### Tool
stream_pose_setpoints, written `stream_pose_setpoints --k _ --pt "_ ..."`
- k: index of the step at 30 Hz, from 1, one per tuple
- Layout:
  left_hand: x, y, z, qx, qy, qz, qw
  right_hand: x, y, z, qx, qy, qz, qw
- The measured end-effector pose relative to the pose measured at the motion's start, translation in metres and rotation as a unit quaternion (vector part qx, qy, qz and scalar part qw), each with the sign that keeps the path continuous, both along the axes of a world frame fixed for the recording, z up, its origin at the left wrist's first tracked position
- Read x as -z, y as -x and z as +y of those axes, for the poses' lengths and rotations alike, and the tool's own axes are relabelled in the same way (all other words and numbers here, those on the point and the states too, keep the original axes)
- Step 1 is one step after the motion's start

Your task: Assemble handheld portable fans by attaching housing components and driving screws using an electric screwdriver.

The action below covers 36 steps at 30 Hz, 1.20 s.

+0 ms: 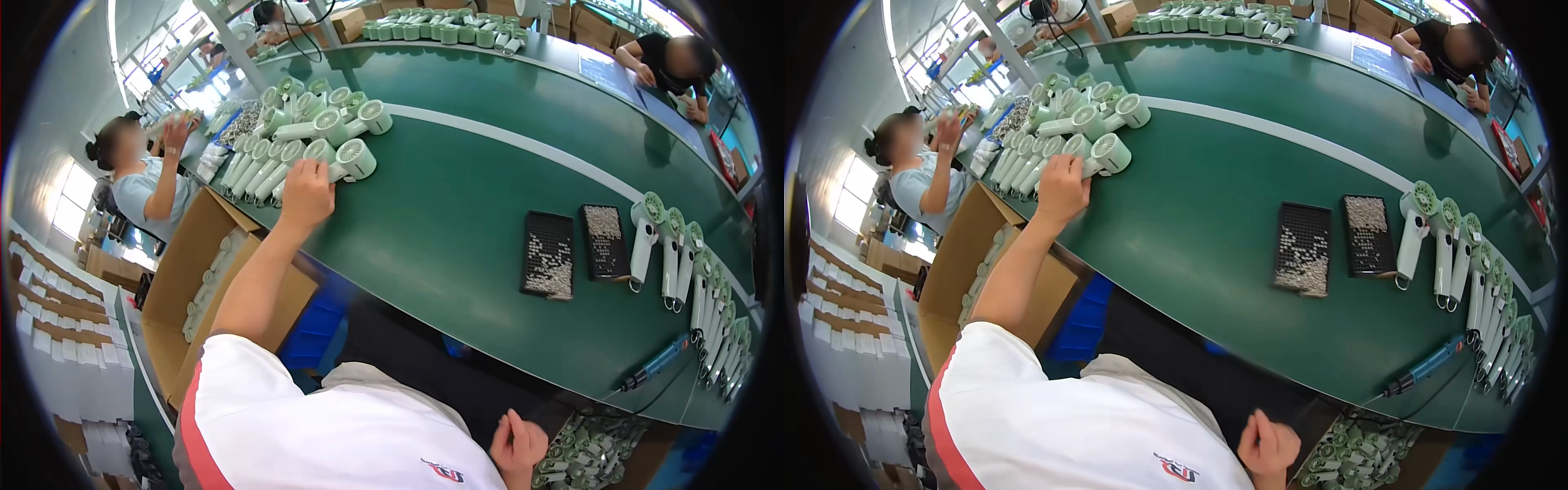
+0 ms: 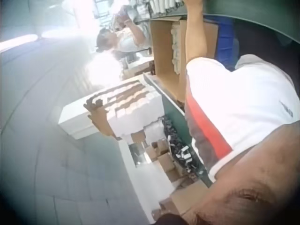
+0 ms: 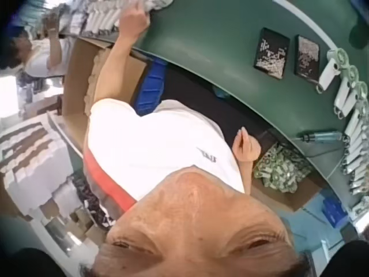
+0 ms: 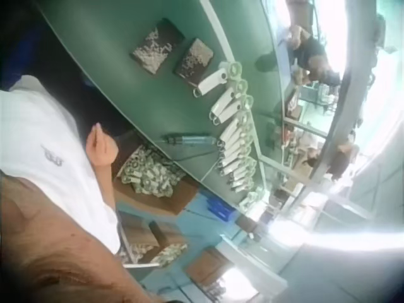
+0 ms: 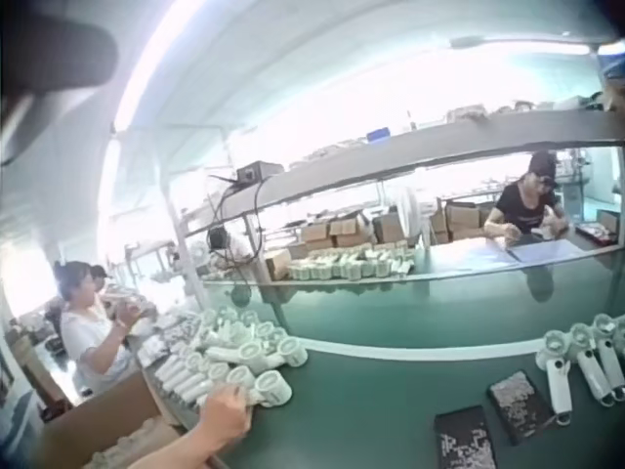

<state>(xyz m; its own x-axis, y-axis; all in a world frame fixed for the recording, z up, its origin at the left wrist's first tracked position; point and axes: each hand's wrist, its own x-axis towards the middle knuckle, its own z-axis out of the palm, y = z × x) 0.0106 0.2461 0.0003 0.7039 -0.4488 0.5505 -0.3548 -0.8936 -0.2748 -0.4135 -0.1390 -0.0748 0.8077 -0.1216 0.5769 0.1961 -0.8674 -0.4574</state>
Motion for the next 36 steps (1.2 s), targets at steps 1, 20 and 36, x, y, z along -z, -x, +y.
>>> stream_pose_setpoints --k 1,20,36 --pt "-0.001 -0.004 0.0 0.017 -0.001 0.014 1.0 -0.004 -0.017 0.008 -0.061 -0.027 -0.004 0.998" --pt "-0.03 0.012 -0.017 0.154 0.132 0.124 0.971 -0.09 -0.251 0.146 -0.247 -0.256 0.041 0.934" --pt "-0.019 0.048 -0.15 0.193 0.547 0.634 0.511 -0.085 -0.243 0.103 -0.108 -0.625 0.182 0.752"
